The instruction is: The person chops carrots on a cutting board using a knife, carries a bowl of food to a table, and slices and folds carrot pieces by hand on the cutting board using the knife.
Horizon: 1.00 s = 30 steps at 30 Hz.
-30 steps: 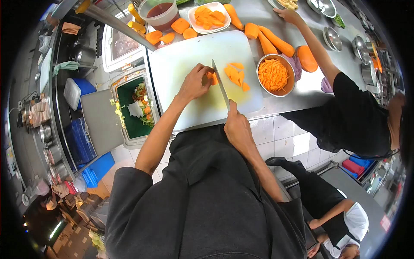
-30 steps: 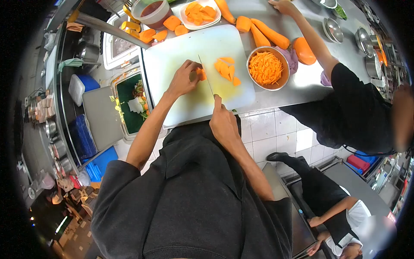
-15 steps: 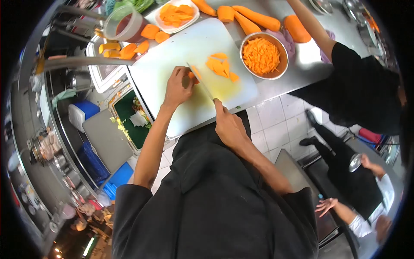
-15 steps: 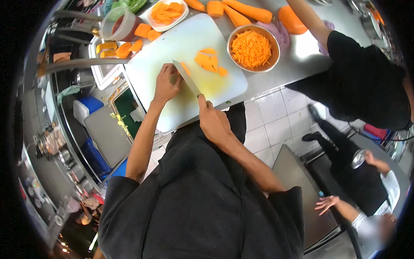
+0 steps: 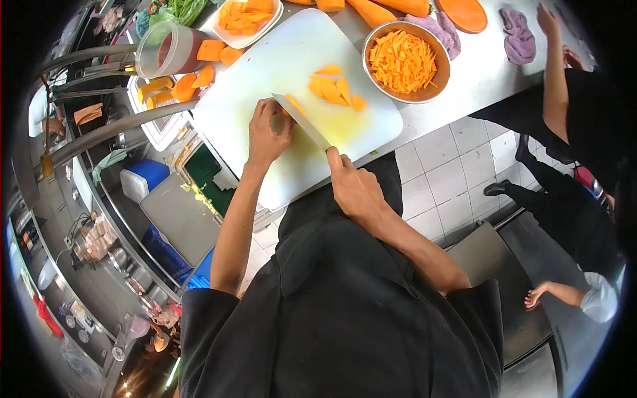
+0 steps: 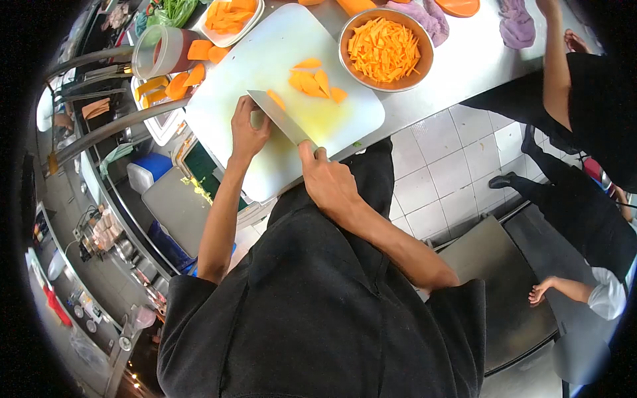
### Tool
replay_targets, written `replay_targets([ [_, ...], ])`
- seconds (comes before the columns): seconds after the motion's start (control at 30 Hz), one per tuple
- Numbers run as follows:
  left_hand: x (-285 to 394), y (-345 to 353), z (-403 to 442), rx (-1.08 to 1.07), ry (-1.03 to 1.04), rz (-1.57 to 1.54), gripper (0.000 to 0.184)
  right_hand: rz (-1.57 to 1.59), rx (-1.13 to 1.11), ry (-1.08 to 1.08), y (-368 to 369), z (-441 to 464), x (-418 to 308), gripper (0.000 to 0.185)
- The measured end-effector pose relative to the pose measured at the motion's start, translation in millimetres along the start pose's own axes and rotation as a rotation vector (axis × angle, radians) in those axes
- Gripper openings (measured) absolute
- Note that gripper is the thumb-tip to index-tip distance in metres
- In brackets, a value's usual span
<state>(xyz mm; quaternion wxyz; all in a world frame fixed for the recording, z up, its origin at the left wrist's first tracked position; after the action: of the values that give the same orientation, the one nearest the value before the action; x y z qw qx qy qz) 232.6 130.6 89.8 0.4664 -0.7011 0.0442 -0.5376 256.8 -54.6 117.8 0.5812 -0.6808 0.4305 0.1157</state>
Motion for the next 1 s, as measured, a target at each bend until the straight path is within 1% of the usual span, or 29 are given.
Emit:
replay_targets([
  [0.07, 1.4, 1.3, -0.3, -0.020, 0.008, 0.015, 0.037, 0.002, 0.004, 0.002, 4.4, 1.1, 1.4, 0.032],
  [0.13, 1.6, 0.8, 0.1, -0.022, 0.005, 0.018, 0.037, 0.001, 0.011, 0.005, 4.7, 2.8, 1.6, 0.032],
  [0.2, 1.6, 0.6, 0.3, -0.024, 0.004, 0.016, 0.038, 0.053, -0.033, 0.065, 6.4, 4.3, 6.1, 0.025],
  [0.3, 2.9, -0.3, 0.8, -0.023, 0.002, 0.013, 0.038, 0.082, -0.045, 0.081, 6.2, 6.5, 6.7, 0.024],
  [0.43, 4.2, -2.1, 1.0, 0.002, 0.020, -0.013, 0.034, 0.049, -0.024, 0.068, 6.7, 8.8, 7.0, 0.023],
  [0.5, 3.9, -2.5, 0.0, 0.009, 0.028, -0.030, 0.032, 0.016, 0.061, -0.032, 4.6, 15.6, 3.8, 0.024],
  [0.57, 0.3, -1.2, 1.4, -0.003, -0.004, -0.008, 0.028, 0.015, 0.055, -0.024, 5.0, 16.7, 4.3, 0.023],
  [0.73, -1.6, -1.5, -1.1, -0.002, 0.026, -0.041, 0.025, -0.027, 0.056, -0.003, 14.5, 27.7, 12.3, 0.024],
  [0.8, 2.1, -6.0, 0.5, 0.013, 0.044, -0.047, 0.026, 0.040, 0.097, -0.058, 3.4, 28.7, 16.1, 0.026],
  [0.83, 2.0, -4.3, 0.0, -0.037, 0.029, -0.077, 0.028, 0.034, 0.100, -0.064, -3.4, 28.7, 21.1, 0.026],
  [0.87, 2.5, -3.3, 3.1, -0.078, 0.019, -0.108, 0.030, 0.139, 0.080, -0.038, -11.5, 31.7, 31.6, 0.028],
  [0.9, 0.3, -7.6, 4.7, -0.064, 0.025, -0.110, 0.030, 0.245, 0.057, -0.012, -16.4, 31.3, 40.5, 0.030],
  [0.93, 4.7, -11.0, 2.3, -0.061, 0.109, -0.052, 0.032, 0.308, 0.101, -0.077, -25.9, 27.0, 40.1, 0.030],
  [0.97, 13.1, -15.0, 2.1, -0.051, 0.191, 0.007, 0.033, 0.299, 0.099, -0.090, -32.7, 26.1, 38.3, 0.030],
  [1.0, 12.9, -19.8, 4.0, -0.040, 0.190, 0.008, 0.033, 0.285, 0.104, -0.043, -37.9, 22.6, 40.4, 0.032],
])
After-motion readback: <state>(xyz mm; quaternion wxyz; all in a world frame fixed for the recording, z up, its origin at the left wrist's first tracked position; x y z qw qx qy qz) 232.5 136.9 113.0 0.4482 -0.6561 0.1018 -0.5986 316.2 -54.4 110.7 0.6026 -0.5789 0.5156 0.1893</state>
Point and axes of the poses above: each hand's wrist, its own z-axis towards the middle knuckle, its own y-axis out of the palm, x = y × z, the point moved 10 cm from there along z, towards the middle knuckle, and after that the axes turned 7 degrees about -y, right-handed, at the moved point
